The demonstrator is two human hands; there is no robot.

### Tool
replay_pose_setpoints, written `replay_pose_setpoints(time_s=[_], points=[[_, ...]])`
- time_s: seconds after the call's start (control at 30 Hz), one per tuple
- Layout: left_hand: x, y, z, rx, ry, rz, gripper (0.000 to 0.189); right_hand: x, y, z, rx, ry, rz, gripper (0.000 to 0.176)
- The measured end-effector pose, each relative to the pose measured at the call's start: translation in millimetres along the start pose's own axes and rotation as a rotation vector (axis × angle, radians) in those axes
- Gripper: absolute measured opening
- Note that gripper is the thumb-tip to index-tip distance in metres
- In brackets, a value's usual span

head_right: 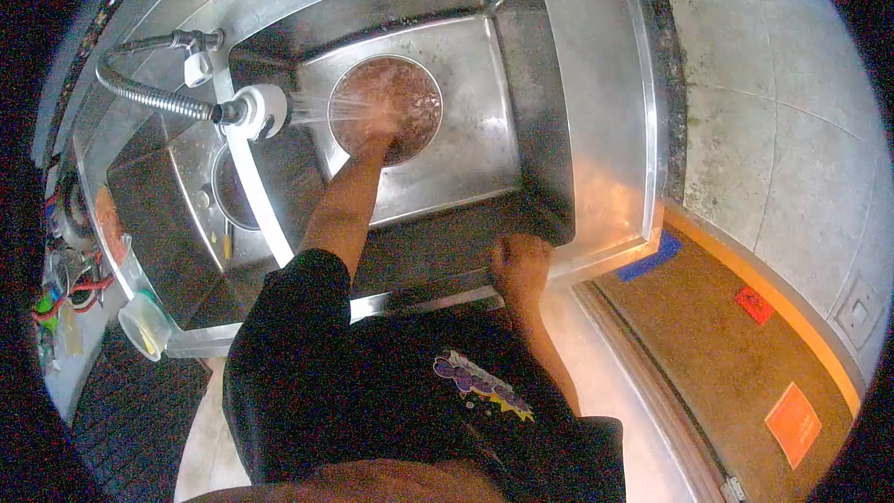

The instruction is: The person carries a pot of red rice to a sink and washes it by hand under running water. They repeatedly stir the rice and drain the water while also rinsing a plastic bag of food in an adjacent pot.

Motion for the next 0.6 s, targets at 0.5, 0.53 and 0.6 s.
replay_pose_setpoints(time_s=[0.5, 0.53, 0.6], points=[[-2, 38, -21, -0.148, 0.362, 0.291, 0.066, 0, 8, 2, -0.065, 0.016, -0.036, 0.015], [0, 40, -18, 0.001, 0.452, 0.148, 0.071, 1, 7, 2, -0.066, 0.018, -0.041, 0.015], [-4, 34, 0, 0.031, 0.467, 0.126, 0.074, 2, 5, 1, -0.041, 0.021, -0.067, 0.016]])
Point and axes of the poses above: each hand's wrist, its own x-axis away from the middle knuckle, its own y-axis out of the back of the hand, z = x × y, the point moved 3 cm from there along -x, towards the middle knuckle, and after that the axes turned 8 degrees about x, right-handed, at the moved point
